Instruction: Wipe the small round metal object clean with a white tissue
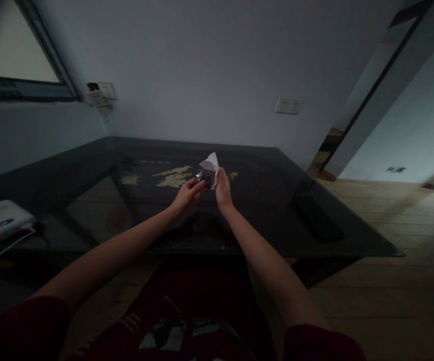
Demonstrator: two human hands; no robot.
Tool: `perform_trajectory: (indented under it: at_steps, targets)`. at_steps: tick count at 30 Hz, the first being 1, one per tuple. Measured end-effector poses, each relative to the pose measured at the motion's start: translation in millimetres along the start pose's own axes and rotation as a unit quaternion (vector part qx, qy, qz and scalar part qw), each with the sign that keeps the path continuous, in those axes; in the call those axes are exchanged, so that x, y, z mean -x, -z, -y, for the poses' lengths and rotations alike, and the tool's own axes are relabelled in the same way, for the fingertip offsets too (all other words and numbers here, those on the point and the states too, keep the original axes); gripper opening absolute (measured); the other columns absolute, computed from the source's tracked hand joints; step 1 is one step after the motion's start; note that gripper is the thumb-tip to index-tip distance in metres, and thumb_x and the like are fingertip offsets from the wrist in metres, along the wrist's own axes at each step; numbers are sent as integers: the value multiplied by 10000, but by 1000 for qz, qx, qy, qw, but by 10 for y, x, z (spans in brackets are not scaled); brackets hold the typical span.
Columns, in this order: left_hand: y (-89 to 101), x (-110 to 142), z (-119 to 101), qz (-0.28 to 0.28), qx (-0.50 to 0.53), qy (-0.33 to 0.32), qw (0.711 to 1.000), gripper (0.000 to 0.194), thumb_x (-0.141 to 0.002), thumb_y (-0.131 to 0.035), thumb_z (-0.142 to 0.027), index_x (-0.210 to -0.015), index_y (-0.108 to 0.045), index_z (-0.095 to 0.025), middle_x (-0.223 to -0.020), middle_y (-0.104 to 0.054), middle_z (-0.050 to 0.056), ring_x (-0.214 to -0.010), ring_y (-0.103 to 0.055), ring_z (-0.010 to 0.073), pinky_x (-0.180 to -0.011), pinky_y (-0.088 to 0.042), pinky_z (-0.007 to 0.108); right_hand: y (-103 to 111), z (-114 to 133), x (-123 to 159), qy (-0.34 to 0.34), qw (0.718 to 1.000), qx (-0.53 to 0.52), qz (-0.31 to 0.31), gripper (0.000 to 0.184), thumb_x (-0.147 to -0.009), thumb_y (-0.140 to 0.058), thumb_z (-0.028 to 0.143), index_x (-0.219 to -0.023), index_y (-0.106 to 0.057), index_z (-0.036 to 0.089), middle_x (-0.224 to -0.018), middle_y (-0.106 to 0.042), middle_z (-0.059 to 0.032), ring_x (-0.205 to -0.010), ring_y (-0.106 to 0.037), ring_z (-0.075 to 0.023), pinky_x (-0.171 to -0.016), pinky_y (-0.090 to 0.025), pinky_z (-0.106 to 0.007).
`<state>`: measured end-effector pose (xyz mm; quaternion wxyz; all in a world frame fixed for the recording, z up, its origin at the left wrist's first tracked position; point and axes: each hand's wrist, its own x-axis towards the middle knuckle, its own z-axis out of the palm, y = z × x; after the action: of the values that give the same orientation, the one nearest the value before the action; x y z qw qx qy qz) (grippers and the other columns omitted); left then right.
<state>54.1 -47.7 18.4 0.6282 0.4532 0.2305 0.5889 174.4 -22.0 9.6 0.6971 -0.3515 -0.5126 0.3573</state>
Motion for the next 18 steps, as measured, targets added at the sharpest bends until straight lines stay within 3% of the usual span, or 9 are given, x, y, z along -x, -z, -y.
perform_trajectory:
  at_steps: [4, 12, 15, 18]
  targets:
    - [4, -29, -7, -9, 63, 10, 998, 300, -640, -802, -259, -898, -688, -155, -1037, -695, 68, -1051, -620, 185, -968, -433, 293, -41, -3, 42, 13, 1000, 23, 16, 522, -879, -340, 660, -1190, -546, 296, -1236, -595, -38, -1249, -486, -227, -1053, -385, -444]
    - [76, -91, 5, -3, -12, -33, 999, 401, -610, -808, -301, -963, -670, -168, -1057, -692, 54, -1077, -597, 204, -992, -400, 321, -98, 171, 205, 221, 953, 203, 49, 394, -940, -335, 557, -1177, -539, 316, -1281, -527, -71, -1242, -451, -247, -1090, -310, -524]
    - [106, -103, 11, 12, -62, -54, 997, 417, -622, -795, -314, -989, -668, -163, -1073, -694, 66, -1083, -594, 229, -992, -401, 351, -76, 183, 186, 239, 945, 215, 54, 373, -948, -339, 534, -1103, -598, 315, -1251, -547, -69, -1216, -473, -243, -1083, -330, -514]
    - [119, -99, -11, 27, -102, -68, 992, 422, -614, -800, -313, -987, -678, -158, -1062, -700, 70, -1073, -601, 243, -992, -404, 361, -22, 109, 98, 202, 964, 170, 18, 437, -910, -376, 596, -1057, -632, 273, -1139, -613, -80, -1121, -544, -239, -1042, -386, -479]
